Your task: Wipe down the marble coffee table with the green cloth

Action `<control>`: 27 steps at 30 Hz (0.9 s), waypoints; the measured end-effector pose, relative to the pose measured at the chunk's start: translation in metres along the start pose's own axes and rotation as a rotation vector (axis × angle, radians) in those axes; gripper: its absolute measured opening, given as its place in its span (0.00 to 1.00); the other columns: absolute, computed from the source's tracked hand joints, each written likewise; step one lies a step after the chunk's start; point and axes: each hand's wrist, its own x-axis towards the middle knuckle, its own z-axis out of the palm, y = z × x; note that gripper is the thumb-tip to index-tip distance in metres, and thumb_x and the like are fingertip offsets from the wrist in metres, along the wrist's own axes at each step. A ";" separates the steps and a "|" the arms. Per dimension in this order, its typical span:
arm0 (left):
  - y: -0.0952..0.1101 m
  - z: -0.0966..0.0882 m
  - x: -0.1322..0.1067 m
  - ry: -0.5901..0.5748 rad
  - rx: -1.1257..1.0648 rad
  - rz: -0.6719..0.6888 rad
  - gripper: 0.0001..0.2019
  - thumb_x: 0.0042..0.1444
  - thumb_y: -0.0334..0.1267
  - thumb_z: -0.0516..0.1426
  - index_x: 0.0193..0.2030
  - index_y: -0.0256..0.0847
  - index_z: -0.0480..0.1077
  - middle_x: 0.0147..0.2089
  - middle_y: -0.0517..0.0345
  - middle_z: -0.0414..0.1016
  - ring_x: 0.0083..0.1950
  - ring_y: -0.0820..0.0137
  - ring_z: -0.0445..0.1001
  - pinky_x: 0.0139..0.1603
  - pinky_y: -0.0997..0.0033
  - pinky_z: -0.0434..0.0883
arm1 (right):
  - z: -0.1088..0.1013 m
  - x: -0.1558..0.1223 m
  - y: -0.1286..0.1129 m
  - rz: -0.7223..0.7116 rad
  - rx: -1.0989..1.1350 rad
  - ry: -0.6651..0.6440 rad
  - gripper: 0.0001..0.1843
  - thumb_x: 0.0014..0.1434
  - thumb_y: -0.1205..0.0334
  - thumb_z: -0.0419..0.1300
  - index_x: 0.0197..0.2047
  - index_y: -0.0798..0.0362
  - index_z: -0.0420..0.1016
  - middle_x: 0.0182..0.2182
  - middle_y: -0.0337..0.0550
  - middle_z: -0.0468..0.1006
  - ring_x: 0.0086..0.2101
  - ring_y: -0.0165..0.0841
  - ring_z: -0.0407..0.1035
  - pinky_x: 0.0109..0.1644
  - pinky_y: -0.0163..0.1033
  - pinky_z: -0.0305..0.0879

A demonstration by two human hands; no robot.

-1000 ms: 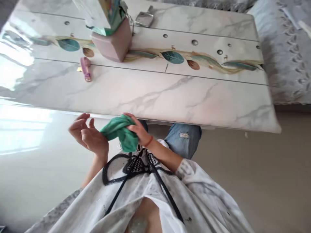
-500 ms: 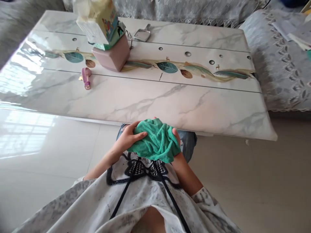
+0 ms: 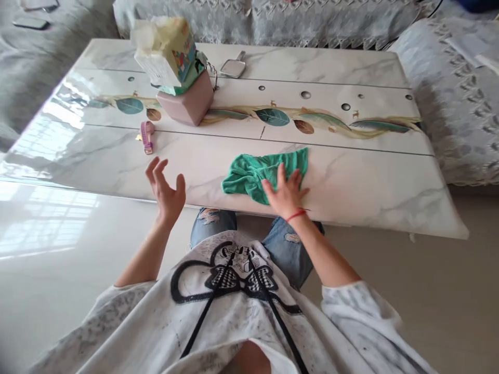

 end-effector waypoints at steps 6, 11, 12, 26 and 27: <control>-0.080 -0.006 0.001 0.294 0.208 -0.057 0.26 0.70 0.48 0.50 0.66 0.32 0.63 0.73 0.24 0.61 0.79 0.46 0.55 0.80 0.38 0.52 | 0.058 0.087 -0.104 0.009 -0.204 0.008 0.63 0.63 0.38 0.66 0.81 0.80 0.49 0.78 0.84 0.44 0.77 0.75 0.40 0.82 0.73 0.32; -0.094 0.007 0.007 0.231 0.213 -0.187 0.31 0.71 0.55 0.46 0.70 0.33 0.59 0.77 0.27 0.56 0.85 0.48 0.46 0.83 0.42 0.47 | 0.075 0.176 -0.161 -0.120 -0.272 -0.022 0.56 0.64 0.45 0.65 0.81 0.75 0.52 0.79 0.80 0.46 0.79 0.67 0.43 0.81 0.73 0.37; -0.094 0.008 0.007 0.240 0.215 -0.185 0.32 0.71 0.57 0.45 0.70 0.33 0.59 0.77 0.27 0.56 0.85 0.49 0.46 0.83 0.42 0.47 | 0.085 0.176 -0.173 -0.197 -0.264 -0.045 0.55 0.63 0.45 0.65 0.80 0.74 0.53 0.79 0.78 0.47 0.78 0.67 0.43 0.81 0.74 0.38; -0.096 -0.008 0.008 0.234 0.137 -0.044 0.29 0.75 0.50 0.43 0.66 0.23 0.62 0.71 0.26 0.63 0.79 0.51 0.53 0.84 0.42 0.44 | -0.015 0.004 0.079 -0.565 0.092 0.036 0.33 0.53 0.61 0.65 0.63 0.50 0.84 0.67 0.54 0.76 0.69 0.49 0.70 0.78 0.56 0.64; -0.095 -0.008 0.009 0.215 0.154 -0.045 0.30 0.75 0.50 0.42 0.67 0.23 0.62 0.71 0.27 0.62 0.80 0.51 0.52 0.83 0.42 0.44 | -0.048 0.006 0.138 -0.405 0.157 0.232 0.29 0.51 0.57 0.66 0.58 0.43 0.87 0.62 0.51 0.81 0.65 0.50 0.75 0.73 0.54 0.68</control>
